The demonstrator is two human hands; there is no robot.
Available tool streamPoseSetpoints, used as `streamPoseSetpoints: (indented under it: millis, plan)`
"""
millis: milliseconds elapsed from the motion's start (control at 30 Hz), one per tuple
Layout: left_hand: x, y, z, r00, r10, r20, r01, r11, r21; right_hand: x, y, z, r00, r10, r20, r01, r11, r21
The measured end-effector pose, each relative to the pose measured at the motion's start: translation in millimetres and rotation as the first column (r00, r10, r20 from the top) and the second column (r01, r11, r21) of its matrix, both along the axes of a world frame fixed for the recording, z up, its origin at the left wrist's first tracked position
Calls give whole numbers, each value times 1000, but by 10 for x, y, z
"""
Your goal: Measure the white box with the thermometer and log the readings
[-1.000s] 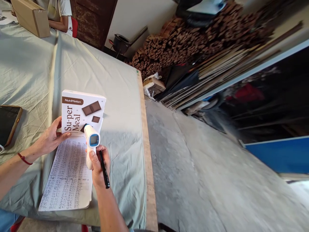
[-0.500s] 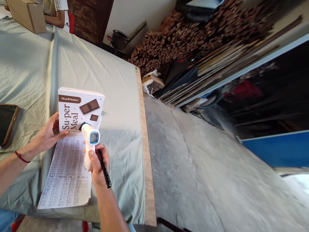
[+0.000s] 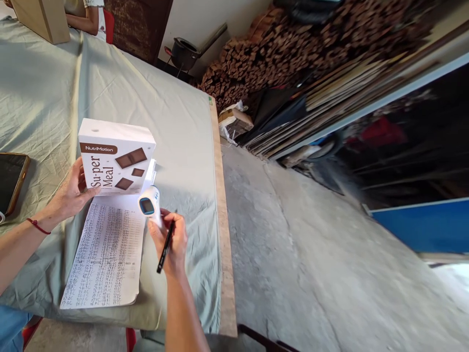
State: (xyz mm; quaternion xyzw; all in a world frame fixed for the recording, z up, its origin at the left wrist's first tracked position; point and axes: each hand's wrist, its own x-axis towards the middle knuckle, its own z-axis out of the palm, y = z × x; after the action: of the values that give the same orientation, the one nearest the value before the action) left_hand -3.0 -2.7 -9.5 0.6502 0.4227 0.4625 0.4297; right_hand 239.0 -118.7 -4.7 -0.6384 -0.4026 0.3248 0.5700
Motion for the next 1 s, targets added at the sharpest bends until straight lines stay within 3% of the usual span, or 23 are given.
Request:
streamPoseSetpoints:
  millis: [167, 300, 367, 467, 567, 633, 700, 800, 1000]
  plan:
    - [34, -51, 86, 981, 62, -186, -63, 998, -3, 271, 62, -159, 922, -121, 367, 159, 984, -77]
    - [78, -157, 126, 910, 294, -292, -301, 953, 25, 352, 97, -278, 832, -127, 540, 222, 968, -114]
    - [107, -232, 129, 870, 399, -289, -394, 916, 77, 342, 105, -276, 779, -111, 617, 217, 971, -100]
    - [162, -368, 129, 895, 378, -237, -349, 924, 158, 244, 94, -209, 719, -156, 677, 197, 980, 17]
    - [217, -489, 124, 931, 279, -233, -216, 940, 262, 64, 60, -156, 836, -182, 518, 130, 982, 135]
    - [242, -539, 109, 929, 262, -262, -170, 930, 326, -55, 41, -161, 934, -133, 331, 97, 988, 123]
    - [254, -561, 81, 916, 274, -292, -159, 918, 363, -140, 40, -189, 981, -90, 172, 80, 995, 62]
    - [249, -544, 28, 903, 263, -340, -130, 921, 368, -179, 67, -235, 998, -54, 32, 55, 998, -7]
    - [215, -420, -69, 892, 274, -358, -136, 920, 367, -143, 111, -263, 992, -112, -56, 111, 994, -21]
